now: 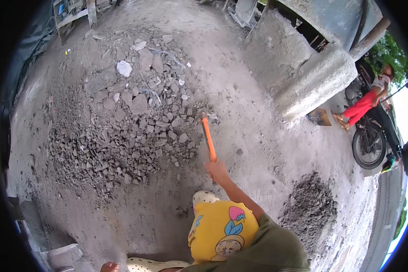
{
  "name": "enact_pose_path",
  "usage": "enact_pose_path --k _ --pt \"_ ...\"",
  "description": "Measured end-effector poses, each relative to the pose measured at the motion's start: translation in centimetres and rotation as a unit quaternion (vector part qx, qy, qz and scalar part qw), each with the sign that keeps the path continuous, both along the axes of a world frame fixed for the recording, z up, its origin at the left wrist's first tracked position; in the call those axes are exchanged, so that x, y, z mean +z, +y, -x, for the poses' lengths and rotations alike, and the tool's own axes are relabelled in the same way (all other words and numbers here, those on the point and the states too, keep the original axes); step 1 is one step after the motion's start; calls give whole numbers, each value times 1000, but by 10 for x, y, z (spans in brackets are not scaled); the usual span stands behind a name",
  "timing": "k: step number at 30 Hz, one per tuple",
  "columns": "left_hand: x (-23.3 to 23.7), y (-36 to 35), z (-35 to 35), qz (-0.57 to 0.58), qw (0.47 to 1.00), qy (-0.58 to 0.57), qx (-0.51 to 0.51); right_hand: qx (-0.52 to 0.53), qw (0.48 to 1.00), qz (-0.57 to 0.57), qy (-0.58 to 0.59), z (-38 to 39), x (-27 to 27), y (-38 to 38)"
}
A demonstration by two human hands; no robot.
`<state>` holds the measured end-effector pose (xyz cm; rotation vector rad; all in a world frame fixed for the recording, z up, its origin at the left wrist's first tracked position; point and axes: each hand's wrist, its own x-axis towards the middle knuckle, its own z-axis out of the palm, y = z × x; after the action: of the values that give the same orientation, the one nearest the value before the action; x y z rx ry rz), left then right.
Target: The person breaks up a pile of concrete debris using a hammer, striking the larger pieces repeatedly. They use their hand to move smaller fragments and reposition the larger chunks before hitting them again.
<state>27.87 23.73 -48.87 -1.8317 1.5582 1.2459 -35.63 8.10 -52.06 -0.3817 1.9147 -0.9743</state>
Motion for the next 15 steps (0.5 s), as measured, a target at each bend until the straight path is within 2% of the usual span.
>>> enact_pose_path --k 2,3,4,9,11,15 --pt "-5 9 -7 -9 999 4 31 -5 998 44 35 0 23 -10" --pt "0 11 -4 29 1000 3 5 -19 995 94 34 0 37 -18" --pt "-34 35 -34 -32 961 85 261 -35 988 145 32 0 53 -28" --pt "-24 51 -31 -46 958 71 275 -73 933 331 123 13 130 -85" --pt "-2 43 -7 -55 959 51 272 -73 901 396 159 19 152 -106" --pt "2 35 5 -72 962 34 263 -139 843 489 178 10 137 -140"
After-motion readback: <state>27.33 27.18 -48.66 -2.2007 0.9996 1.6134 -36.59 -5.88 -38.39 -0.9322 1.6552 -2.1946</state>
